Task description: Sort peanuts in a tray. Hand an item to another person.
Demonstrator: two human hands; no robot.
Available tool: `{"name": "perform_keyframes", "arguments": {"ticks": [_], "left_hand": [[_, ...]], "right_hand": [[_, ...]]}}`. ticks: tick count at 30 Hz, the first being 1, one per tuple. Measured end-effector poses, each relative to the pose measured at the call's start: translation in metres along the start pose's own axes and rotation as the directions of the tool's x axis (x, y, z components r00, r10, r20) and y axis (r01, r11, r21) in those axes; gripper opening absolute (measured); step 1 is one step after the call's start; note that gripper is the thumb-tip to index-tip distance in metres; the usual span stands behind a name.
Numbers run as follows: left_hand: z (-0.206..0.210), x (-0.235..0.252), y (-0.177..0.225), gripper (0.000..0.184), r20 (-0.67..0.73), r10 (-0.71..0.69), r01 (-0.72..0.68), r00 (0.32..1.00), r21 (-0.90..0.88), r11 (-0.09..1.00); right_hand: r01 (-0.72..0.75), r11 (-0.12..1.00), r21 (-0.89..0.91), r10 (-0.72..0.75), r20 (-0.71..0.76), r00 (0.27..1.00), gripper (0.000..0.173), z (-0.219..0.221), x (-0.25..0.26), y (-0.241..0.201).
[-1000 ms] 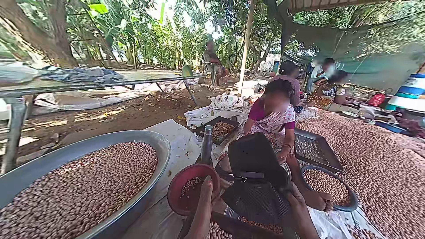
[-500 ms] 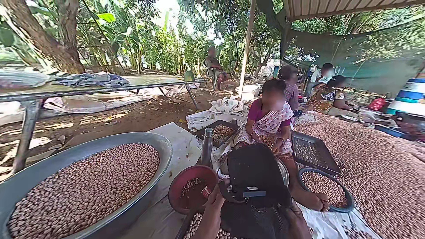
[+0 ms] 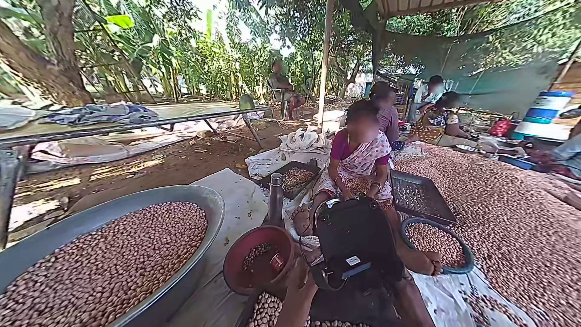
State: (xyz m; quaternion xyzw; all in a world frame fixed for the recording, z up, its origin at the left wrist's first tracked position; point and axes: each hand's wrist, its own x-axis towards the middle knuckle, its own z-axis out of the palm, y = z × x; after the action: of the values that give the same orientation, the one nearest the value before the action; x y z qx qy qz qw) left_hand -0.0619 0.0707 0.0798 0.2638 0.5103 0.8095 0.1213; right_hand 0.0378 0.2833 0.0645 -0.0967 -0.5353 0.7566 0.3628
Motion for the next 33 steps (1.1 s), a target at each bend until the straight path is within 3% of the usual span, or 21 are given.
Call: {"name": "perform_keyframes", "arguments": {"ticks": [16, 23, 33], "left_hand": [[-0.007, 0.002, -0.016, 0.039, 0.093, 0.074, -0.078, 0.993, 0.047, 0.996], [-0.005, 0.003, -0.015, 0.037, 0.114, 0.108, -0.115, 0.988, 0.059, 0.992], [-0.003, 0.003, -0.011, 0.04, 0.081, 0.034, -0.042, 0.996, 0.107, 0.993]], "right_hand": [[0.064, 0.998, -0.004, -0.064, 0.055, 0.996, 0.026, -0.02, 0.008, 0.024], [-0.005, 0.998, -0.065, 0.003, -0.031, 1.0, 0.028, 0.0, 0.001, 0.006], [-0.072, 0.987, -0.144, 0.064, -0.058, 0.996, 0.027, 0.009, -0.002, -0.006]]}}
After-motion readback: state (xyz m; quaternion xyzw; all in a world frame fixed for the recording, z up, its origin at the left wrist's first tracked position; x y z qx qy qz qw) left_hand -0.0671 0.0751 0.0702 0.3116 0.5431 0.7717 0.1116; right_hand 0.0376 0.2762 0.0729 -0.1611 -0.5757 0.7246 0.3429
